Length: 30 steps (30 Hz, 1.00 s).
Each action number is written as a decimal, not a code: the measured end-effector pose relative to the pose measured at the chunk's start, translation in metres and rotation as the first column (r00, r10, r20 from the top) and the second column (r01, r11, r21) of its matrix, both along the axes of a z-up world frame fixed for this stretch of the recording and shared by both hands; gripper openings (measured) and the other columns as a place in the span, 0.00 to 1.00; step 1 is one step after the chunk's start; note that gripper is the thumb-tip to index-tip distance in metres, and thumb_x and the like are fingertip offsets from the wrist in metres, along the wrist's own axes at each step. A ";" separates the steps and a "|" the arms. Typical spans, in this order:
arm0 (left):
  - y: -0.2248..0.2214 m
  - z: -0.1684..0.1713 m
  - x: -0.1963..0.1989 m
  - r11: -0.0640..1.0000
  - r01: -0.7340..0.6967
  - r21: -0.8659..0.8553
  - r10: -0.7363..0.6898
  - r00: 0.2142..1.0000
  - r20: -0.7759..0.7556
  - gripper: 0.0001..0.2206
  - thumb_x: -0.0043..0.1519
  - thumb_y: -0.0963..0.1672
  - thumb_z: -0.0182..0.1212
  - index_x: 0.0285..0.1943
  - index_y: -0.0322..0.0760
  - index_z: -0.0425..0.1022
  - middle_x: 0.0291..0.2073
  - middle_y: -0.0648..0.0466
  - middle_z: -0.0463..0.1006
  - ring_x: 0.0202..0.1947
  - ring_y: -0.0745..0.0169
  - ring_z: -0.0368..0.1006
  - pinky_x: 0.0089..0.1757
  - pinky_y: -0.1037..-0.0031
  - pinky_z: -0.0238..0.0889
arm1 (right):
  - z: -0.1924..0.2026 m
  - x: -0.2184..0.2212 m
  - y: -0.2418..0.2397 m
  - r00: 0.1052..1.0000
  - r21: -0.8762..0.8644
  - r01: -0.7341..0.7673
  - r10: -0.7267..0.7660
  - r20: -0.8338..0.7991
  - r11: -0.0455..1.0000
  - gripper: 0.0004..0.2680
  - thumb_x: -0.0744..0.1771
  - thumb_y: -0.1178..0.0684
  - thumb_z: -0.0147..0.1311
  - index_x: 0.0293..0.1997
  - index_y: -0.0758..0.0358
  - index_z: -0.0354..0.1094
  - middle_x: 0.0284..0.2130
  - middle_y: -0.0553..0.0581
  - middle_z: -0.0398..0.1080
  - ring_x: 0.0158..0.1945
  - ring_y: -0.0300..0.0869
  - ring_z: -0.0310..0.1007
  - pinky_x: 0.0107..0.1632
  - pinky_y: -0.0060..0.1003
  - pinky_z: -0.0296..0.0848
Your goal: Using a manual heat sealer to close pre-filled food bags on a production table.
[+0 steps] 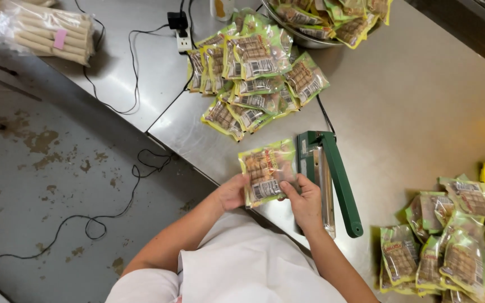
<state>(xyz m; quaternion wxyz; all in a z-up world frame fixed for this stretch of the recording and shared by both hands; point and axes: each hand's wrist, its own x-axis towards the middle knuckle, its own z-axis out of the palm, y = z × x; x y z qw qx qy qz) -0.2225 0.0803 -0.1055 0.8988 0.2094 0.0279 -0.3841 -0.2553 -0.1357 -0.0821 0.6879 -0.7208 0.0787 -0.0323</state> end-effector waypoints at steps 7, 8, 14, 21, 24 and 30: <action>-0.051 -0.054 0.018 0.986 -0.053 0.161 0.051 0.999 0.014 0.19 0.53 0.33 0.74 0.55 0.28 0.80 0.45 0.44 0.85 0.44 0.49 0.83 0.47 0.56 0.77 | 0.117 -0.034 -0.057 0.947 -0.965 0.250 0.189 0.261 0.078 0.25 0.63 0.40 0.66 0.63 0.65 0.69 0.43 0.64 0.73 0.48 0.57 0.75 0.54 0.48 0.75; -0.062 -0.059 0.014 0.983 -0.008 0.185 0.010 1.000 -0.007 0.20 0.52 0.33 0.75 0.54 0.28 0.81 0.44 0.43 0.85 0.43 0.48 0.84 0.46 0.56 0.78 | 0.123 -0.035 -0.068 0.999 -0.989 -0.053 0.016 -0.051 0.136 0.27 0.64 0.45 0.64 0.69 0.61 0.60 0.45 0.68 0.73 0.48 0.63 0.77 0.54 0.55 0.76; -0.124 -0.062 0.007 0.971 0.097 0.220 -0.102 0.995 0.013 0.21 0.50 0.35 0.79 0.53 0.28 0.82 0.43 0.43 0.85 0.43 0.50 0.84 0.45 0.57 0.78 | 0.148 -0.031 -0.074 0.922 -0.865 -0.225 -0.190 -0.338 0.449 0.21 0.65 0.53 0.60 0.65 0.54 0.62 0.40 0.67 0.78 0.44 0.62 0.81 0.47 0.53 0.80; -0.128 -0.046 0.008 0.948 0.023 0.318 -0.042 0.998 0.051 0.23 0.47 0.36 0.83 0.53 0.28 0.83 0.43 0.45 0.85 0.43 0.56 0.82 0.48 0.61 0.77 | 0.028 -0.041 -0.099 0.960 -0.867 -0.012 -0.236 -0.149 0.498 0.07 0.73 0.48 0.43 0.57 0.47 0.62 0.42 0.65 0.77 0.47 0.64 0.78 0.50 0.58 0.77; -0.127 -0.057 0.003 0.934 0.010 0.357 -0.030 0.998 0.051 0.23 0.46 0.36 0.83 0.52 0.27 0.83 0.43 0.46 0.85 0.43 0.57 0.81 0.49 0.62 0.75 | 0.004 -0.055 -0.090 0.965 -0.862 0.098 -0.260 -0.041 0.498 0.09 0.74 0.54 0.38 0.60 0.52 0.63 0.44 0.64 0.76 0.46 0.61 0.79 0.49 0.54 0.78; -0.126 -0.053 0.002 0.922 0.024 0.387 -0.042 0.998 0.039 0.22 0.45 0.37 0.84 0.50 0.27 0.84 0.41 0.46 0.85 0.43 0.60 0.81 0.49 0.66 0.74 | -0.002 -0.050 -0.089 0.983 -0.930 0.119 -0.174 0.061 0.347 0.15 0.74 0.58 0.36 0.71 0.60 0.59 0.44 0.63 0.68 0.52 0.59 0.72 0.54 0.53 0.75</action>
